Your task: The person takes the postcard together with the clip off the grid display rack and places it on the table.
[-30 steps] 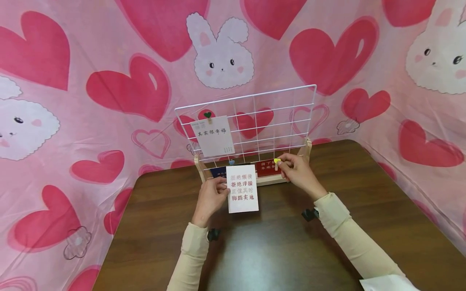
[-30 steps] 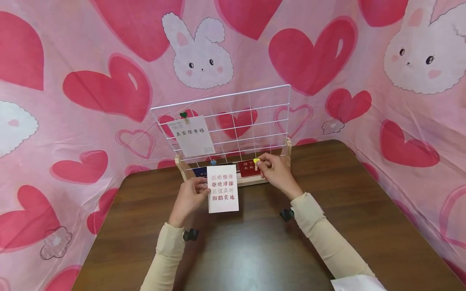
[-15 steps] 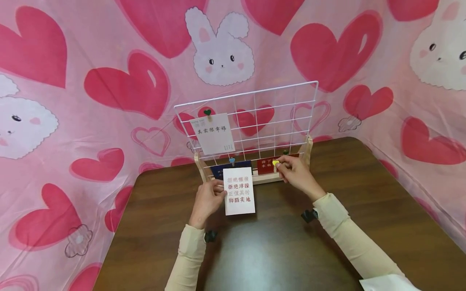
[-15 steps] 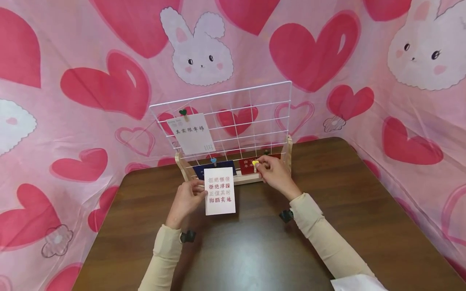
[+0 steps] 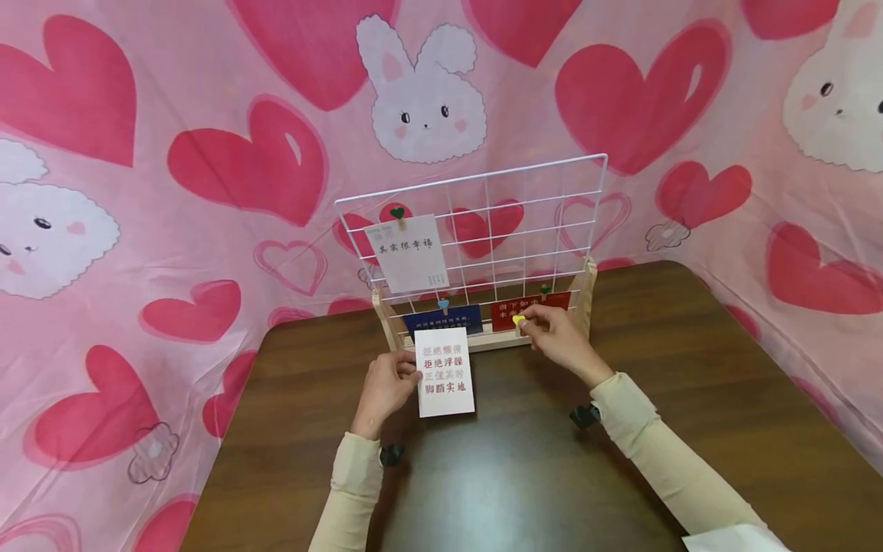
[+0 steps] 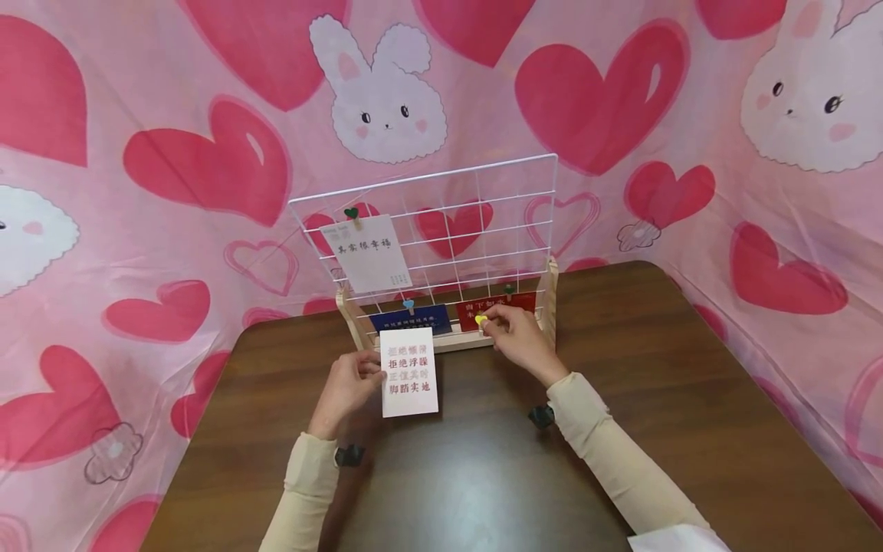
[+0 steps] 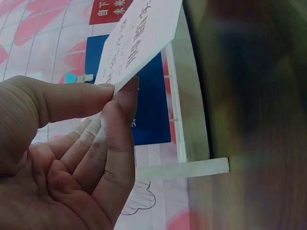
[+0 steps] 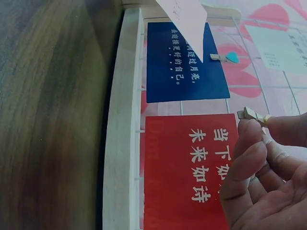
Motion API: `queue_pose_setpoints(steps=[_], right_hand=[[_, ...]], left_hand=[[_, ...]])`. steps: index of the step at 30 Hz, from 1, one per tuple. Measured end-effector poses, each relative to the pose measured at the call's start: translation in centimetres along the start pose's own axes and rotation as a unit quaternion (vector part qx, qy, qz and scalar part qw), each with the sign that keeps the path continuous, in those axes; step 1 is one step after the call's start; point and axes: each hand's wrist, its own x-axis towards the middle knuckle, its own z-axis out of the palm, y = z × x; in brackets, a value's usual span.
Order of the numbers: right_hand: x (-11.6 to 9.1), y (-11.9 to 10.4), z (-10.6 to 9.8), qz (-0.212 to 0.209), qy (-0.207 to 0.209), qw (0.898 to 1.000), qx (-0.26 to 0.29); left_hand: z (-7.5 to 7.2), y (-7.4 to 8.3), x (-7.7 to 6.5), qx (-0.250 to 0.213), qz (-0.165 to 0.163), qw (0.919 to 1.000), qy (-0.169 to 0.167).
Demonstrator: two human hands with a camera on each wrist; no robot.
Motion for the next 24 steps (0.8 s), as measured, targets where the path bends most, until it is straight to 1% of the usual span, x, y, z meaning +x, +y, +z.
queue_pose_setpoints(steps=[6, 14, 17, 21, 24], right_hand=[[0.2, -0.2, 0.4, 0.003, -0.003, 1.0, -0.022], [0.3, 0.0, 1.1, 0.011, -0.018, 1.0, -0.019], [0.3, 0.3, 1.4, 0.012, -0.021, 1.0, -0.019], [0.4, 0.7, 1.9, 0.027, -0.031, 0.999, -0.012], [0.4, 1.0, 2.1, 0.035, -0.039, 0.999, -0.008]], left_hand=[[-0.2, -0.4, 0.0, 0.004, -0.009, 1.0, 0.0], [-0.2, -0.9, -0.3, 0.014, -0.016, 0.9998, -0.006], [-0.2, -1.0, -0.4, 0.015, -0.025, 0.9995, -0.011], [-0.1, -1.3, -0.5, 0.019, -0.038, 0.9989, -0.018], [0.0, -1.6, -0.5, 0.02, -0.036, 0.999, -0.019]])
